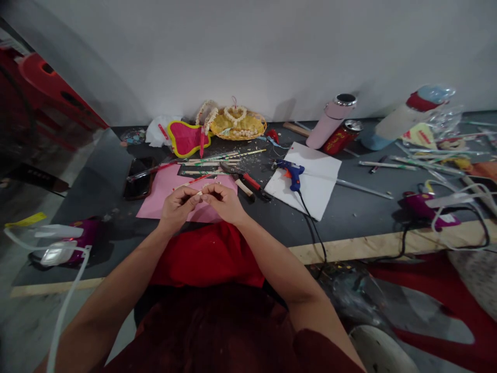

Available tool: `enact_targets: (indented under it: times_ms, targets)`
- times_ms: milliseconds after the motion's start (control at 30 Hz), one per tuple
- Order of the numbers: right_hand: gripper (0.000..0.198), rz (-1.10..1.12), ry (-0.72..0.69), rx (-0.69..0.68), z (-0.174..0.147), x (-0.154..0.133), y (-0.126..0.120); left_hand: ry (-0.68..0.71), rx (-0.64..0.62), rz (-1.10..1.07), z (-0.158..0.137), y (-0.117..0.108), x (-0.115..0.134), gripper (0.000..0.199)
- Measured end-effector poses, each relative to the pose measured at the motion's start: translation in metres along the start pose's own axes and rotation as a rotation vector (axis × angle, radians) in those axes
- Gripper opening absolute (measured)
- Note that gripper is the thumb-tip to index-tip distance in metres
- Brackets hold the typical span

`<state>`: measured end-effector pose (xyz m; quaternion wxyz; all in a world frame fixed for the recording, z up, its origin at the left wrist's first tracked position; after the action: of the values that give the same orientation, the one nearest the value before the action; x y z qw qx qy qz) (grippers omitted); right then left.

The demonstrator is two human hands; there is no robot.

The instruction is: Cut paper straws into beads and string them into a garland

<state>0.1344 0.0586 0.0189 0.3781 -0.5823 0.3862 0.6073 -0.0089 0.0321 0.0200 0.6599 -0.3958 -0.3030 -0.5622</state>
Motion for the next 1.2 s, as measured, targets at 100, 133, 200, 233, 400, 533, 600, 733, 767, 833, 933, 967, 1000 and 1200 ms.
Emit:
enact_targets:
  times_ms: [100, 133, 200, 233, 400, 533, 600, 733, 767, 833, 933, 967, 1000, 1200]
  targets:
    - [0.016, -0.043, -0.032, 0.026, -0.002, -0.002, 0.000, 0.010, 0.024, -0.013, 0.000, -0.001, -0.003, 0.014]
    - [0.017, -0.048, -0.035, 0.028, -0.002, -0.002, 0.000, 0.015, 0.033, -0.008, 0.000, -0.001, -0.003, 0.014]
    - [0.018, -0.051, -0.035, 0.031, -0.002, -0.002, 0.000, 0.030, 0.042, 0.017, 0.000, -0.001, -0.002, 0.013]
    - [0.019, -0.054, -0.036, 0.037, -0.002, -0.001, 0.000, 0.039, 0.044, 0.034, 0.000, -0.001, -0.001, 0.012]
    - [0.017, -0.117, -0.070, 0.096, -0.002, 0.000, 0.000, 0.097, 0.041, 0.100, 0.002, -0.001, 0.007, 0.011]
    - [0.017, -0.107, -0.078, 0.121, -0.004, -0.002, 0.002, 0.142, 0.027, 0.106, 0.003, 0.000, 0.012, 0.011]
    - [0.017, -0.096, -0.065, 0.137, -0.005, -0.002, 0.002, 0.137, 0.025, 0.115, 0.002, 0.001, 0.012, 0.011]
    - [0.017, -0.089, -0.042, 0.136, -0.005, -0.002, 0.003, 0.129, 0.043, 0.139, 0.001, 0.001, 0.011, 0.011]
    - [0.017, -0.089, -0.035, 0.138, -0.005, -0.001, 0.003, 0.132, 0.046, 0.140, 0.001, 0.001, 0.011, 0.012]
    - [0.018, -0.084, -0.022, 0.136, -0.004, 0.000, 0.003, 0.133, 0.046, 0.140, 0.001, 0.001, 0.011, 0.012]
    - [0.017, -0.070, -0.020, 0.121, -0.004, 0.000, 0.003, 0.118, 0.036, 0.136, 0.000, 0.001, 0.010, 0.011]
    - [0.017, -0.073, -0.022, 0.121, -0.004, 0.000, 0.004, 0.110, 0.036, 0.130, 0.000, 0.002, 0.010, 0.011]
    - [0.018, -0.078, -0.024, 0.124, -0.004, 0.000, 0.004, 0.104, 0.036, 0.122, 0.000, 0.002, 0.010, 0.012]
    - [0.020, -0.069, -0.029, 0.139, -0.004, 0.000, 0.005, 0.108, 0.037, 0.096, -0.001, 0.003, 0.010, 0.014]
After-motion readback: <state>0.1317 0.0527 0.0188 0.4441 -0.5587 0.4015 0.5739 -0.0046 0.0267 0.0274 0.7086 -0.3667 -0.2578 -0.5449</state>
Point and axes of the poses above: each hand's wrist, its own z-axis towards the middle knuckle, its own y-axis out of the palm, x = y × z, the point moved 5 cm from there along z, towards the middle knuckle, and after that the axes turned 14 degrees about y, right-handed, at the moved point
